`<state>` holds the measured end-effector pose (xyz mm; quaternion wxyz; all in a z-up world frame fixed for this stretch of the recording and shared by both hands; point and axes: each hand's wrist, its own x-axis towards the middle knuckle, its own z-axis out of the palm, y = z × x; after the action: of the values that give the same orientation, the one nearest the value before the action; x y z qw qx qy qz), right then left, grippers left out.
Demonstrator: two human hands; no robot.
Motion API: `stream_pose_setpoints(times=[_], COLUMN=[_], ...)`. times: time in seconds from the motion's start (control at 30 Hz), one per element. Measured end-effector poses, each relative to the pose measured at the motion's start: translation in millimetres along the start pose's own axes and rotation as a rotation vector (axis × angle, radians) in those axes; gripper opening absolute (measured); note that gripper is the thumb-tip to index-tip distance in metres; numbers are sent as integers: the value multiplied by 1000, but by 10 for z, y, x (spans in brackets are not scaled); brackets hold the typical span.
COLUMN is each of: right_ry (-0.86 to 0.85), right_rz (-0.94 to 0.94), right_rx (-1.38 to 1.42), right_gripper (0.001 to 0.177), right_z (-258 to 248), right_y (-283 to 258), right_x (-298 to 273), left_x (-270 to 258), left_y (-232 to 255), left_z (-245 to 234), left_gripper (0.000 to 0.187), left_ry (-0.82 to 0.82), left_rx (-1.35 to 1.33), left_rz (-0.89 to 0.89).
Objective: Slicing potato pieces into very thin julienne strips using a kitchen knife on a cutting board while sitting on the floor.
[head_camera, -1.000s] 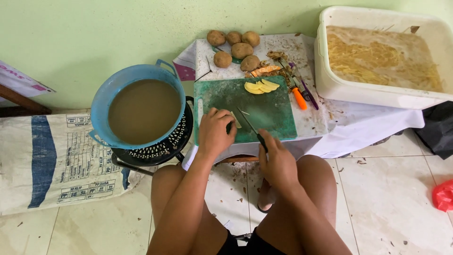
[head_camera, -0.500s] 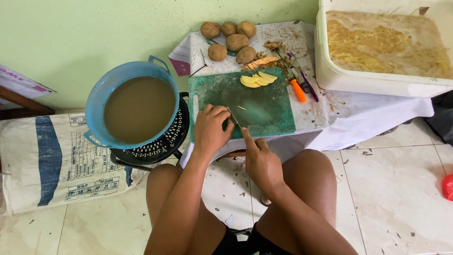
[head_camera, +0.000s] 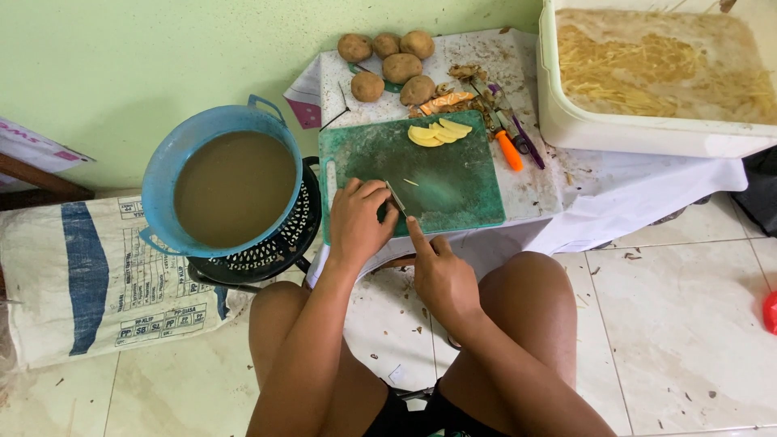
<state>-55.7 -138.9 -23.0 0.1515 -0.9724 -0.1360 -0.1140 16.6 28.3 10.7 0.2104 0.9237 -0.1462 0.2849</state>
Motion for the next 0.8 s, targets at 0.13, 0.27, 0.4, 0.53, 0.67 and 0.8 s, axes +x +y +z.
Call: stream_pose_setpoints(times=[0.13,0.27,0.4,0.53,0.67,0.8], right_ry=[-25,10,10,-24,-22,7], right_rz=[12,6,19,30,31,-5], right_rx=[22,32,174,214,253,240], right_gripper=[67,67,58,54,54,55], right_z=[11,53,-31,-70,-79,-178], right_y=[-13,-31,-16,73,106,-25], right_x=[48,136,130,42,56,187], left_x=[-9,-4,7,17,-4,-10], left_y=[1,46,42,46,22,17], left_z=[4,-3,-48,-78,-40,-15], left_gripper=[8,7,5,6,8,8], left_ry=[-11,20,9,6,-16,-24], left_rx=[9,6,12,19,20,35], left_rz=[-11,-23,-14,-12,-23,-27])
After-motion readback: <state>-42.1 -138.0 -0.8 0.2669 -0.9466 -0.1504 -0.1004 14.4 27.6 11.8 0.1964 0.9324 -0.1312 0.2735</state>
